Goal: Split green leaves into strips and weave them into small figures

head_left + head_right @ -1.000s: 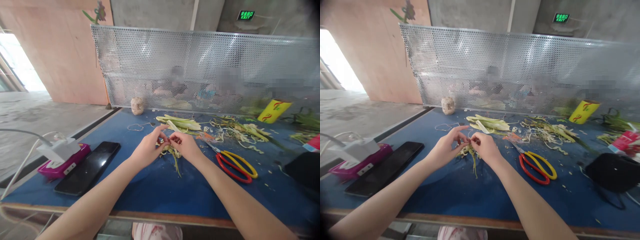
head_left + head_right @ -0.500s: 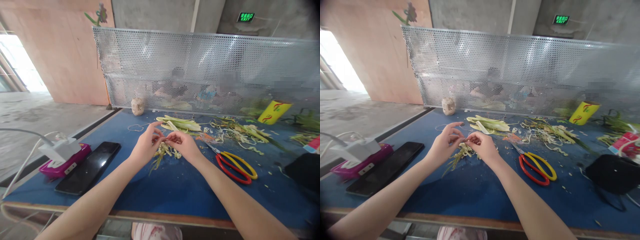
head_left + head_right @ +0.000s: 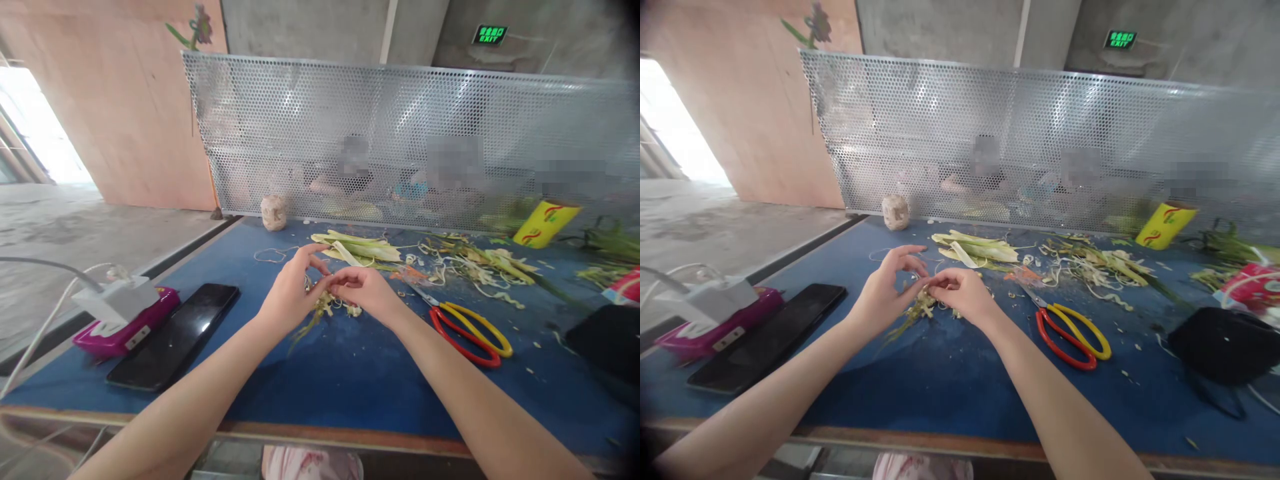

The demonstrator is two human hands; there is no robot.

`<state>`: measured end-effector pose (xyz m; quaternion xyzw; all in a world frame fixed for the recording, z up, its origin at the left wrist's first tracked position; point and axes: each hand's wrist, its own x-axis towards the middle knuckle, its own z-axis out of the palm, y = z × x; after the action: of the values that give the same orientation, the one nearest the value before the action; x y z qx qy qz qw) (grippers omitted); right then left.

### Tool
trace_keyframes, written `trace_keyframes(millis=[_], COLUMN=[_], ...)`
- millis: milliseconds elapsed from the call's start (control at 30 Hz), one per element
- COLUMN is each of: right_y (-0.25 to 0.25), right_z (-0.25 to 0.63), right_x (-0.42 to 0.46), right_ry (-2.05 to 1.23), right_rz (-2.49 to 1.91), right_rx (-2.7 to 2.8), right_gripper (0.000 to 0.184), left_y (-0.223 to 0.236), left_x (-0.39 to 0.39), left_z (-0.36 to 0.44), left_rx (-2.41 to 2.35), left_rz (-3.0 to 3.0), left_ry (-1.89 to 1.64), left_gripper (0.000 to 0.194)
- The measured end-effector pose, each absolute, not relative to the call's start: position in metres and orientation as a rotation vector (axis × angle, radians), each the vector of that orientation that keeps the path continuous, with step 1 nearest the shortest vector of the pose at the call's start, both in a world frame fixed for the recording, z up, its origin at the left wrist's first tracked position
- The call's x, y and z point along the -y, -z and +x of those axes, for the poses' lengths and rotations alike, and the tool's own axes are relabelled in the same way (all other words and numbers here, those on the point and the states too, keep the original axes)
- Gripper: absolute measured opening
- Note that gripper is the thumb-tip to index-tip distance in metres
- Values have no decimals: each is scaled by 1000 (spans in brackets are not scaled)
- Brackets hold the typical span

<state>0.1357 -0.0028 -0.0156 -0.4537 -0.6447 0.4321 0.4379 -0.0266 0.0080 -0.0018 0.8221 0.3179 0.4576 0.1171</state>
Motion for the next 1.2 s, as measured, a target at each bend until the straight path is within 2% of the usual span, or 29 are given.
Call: trace_keyframes(millis=[133,267,333,467,533,733,867,933,1100,1200], right_y=[21,21,17,10,9,15,16,16,13,11], right_z=[137,139,141,147,148,145,144,143,141,140], right_x=[0,-2,-1,1,1,-1,-1,0,3,4], right_ry=[-1153,-1090,-861,-336,-397,-896,-1072,-1123,-1075,-996], right_rz=[-1194,-1214,-1230,-1245,-1210,-1248,-1220,-1196,-1162,-1119], right_rx=[1493,1536,1639,1763,1794,1592,1462,1444,1495,1515], right_gripper=[13,9,7,4,3,5,5,6,6,6], left_y=[-2,1,6,13,12,3,3,5,4,1], left_x=[-4,-4,-8,-16,-17,-8,-2,-1,-2,-2], left_z=[-28,-27,-27,-28,-28,-29,-27,-25,-22,-22], left_rx=[-970,-1056,-1049,-964,-944,-1095,-1014,-1006,-972,-992], left_rz=[2428,2480,2407,2236,2208,2547,2652,2622,2405,2259], left_ry=[-1325,-962,-856,-883,-898,-1139,-1072,-1042,-1152,-1160], left_gripper=[59,85,84,69,66,67,75,75,57,57])
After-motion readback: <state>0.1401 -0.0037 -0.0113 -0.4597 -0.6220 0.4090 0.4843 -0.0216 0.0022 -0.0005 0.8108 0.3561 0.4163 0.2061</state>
